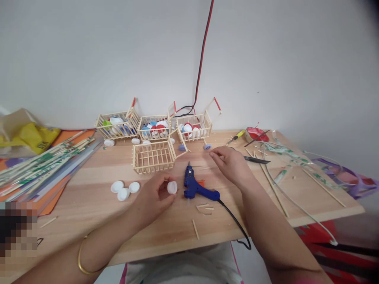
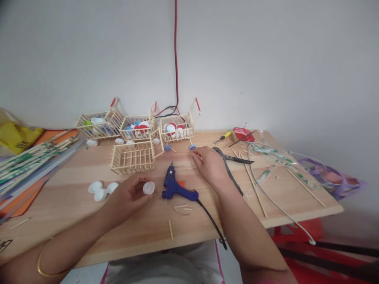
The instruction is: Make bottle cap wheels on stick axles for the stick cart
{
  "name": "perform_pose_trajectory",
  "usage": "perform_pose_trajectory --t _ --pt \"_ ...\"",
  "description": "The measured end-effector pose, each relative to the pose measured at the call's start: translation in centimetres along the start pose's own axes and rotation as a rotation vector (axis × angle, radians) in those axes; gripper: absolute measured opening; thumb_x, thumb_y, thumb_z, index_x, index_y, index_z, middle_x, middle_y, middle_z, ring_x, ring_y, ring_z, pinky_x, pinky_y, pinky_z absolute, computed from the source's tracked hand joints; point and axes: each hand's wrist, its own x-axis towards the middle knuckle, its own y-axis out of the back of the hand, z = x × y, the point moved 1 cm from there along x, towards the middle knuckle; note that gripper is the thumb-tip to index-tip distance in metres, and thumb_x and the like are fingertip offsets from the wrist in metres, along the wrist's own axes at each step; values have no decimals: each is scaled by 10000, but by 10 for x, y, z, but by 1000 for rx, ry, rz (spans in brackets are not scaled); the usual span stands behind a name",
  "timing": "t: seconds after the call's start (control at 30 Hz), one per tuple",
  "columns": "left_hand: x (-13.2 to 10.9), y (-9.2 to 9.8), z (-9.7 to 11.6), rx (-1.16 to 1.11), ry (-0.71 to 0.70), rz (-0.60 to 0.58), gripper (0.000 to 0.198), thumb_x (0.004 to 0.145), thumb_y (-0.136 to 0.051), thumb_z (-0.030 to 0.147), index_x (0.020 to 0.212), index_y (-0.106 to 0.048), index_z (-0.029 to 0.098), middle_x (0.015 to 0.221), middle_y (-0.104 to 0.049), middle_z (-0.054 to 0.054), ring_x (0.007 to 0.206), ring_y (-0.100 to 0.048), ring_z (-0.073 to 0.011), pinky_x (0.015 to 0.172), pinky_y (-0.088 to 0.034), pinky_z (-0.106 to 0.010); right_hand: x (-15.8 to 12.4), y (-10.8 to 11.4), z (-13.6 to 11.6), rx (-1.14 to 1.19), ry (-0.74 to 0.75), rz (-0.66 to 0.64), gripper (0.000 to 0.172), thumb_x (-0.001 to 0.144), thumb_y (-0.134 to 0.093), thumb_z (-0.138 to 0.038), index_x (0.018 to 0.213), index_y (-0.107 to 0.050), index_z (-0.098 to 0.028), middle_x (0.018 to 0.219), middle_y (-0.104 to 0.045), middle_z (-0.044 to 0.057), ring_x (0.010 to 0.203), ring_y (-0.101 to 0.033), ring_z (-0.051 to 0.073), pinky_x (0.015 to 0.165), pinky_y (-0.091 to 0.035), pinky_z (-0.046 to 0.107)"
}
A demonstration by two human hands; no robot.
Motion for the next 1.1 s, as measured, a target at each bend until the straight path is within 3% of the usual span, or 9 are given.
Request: perform_pose_trajectory --t 0.13,0.33,0.53,0.63,0.73,0.83,0.93,1.0,1.1 --pt "-3 0 -1 382 -215 -14 186 782 -537 142 962 -529 188 943 -603 -60 864 -559 -205 776 -453 -350 -1 -2 -5 35 -32 -123 200 865 -520 -281 814 -683 -177 760 -707 57 686 -629 176 643 -435 272" --pt "-1 -2 -3 759 -411 10 194 831 -530 180 1011 -603 171 1008 -642 -117 935 -564 -263 837 -453 -418 -1 -12 -7 60 -55 -172 199 855 -541 -309 810 -682 -176 741 -693 49 655 -608 156 613 -416 248" --pt "-2 -1 2 724 -449 119 181 851 -518 190 992 -630 175 984 -637 -132 946 -572 -266 820 -454 -401 -1 -16 -5 50 -24 -178 209 862 -535 -309 789 -670 -166 679 -664 33 590 -559 132 558 -367 231" --pt "-6 1 9 765 -484 117 129 867 -515 239 827 -623 182 846 -641 -89 791 -570 -215 707 -444 -334 -1 -16 -6 48 -29 -173 203 861 -531 -299 777 -660 -166 695 -667 33 601 -562 133 568 -363 232" --pt "-9 3 15 728 -541 129 245 869 -525 257 635 -535 186 663 -589 -48 637 -508 -170 609 -389 -294 0 -18 -7 45 -42 -200 217 863 -526 -310 764 -657 -169 702 -674 37 608 -570 137 566 -360 233" --pt "-13 7 16 576 -565 177 204 854 -525 186 650 -513 189 694 -578 -49 664 -499 -167 632 -386 -295 0 -20 -7 43 -35 -217 224 863 -520 -319 767 -660 -173 696 -679 37 604 -575 143 555 -354 235" --pt "-16 12 18 475 -574 318 85 844 -504 124 809 -547 188 890 -588 -87 836 -538 -190 755 -428 -316 0 -22 -4 48 -25 -174 231 861 -515 -322 760 -657 -170 688 -678 40 607 -583 152 558 -359 242" --pt "-15 21 22 490 -575 487 123 844 -505 114 934 -547 186 1012 -571 -111 955 -534 -209 846 -428 -345 0 -23 -2 58 -9 -153 251 868 -502 -337 769 -662 -170 667 -668 35 597 -583 155 564 -362 248" --pt "-8 52 30 615 -537 707 133 850 -530 176 981 -552 181 993 -585 -106 979 -538 -222 877 -426 -370 1 -24 0 76 -12 -131 273 865 -500 -376 795 -667 -172 652 -662 31 591 -582 160 561 -368 248"
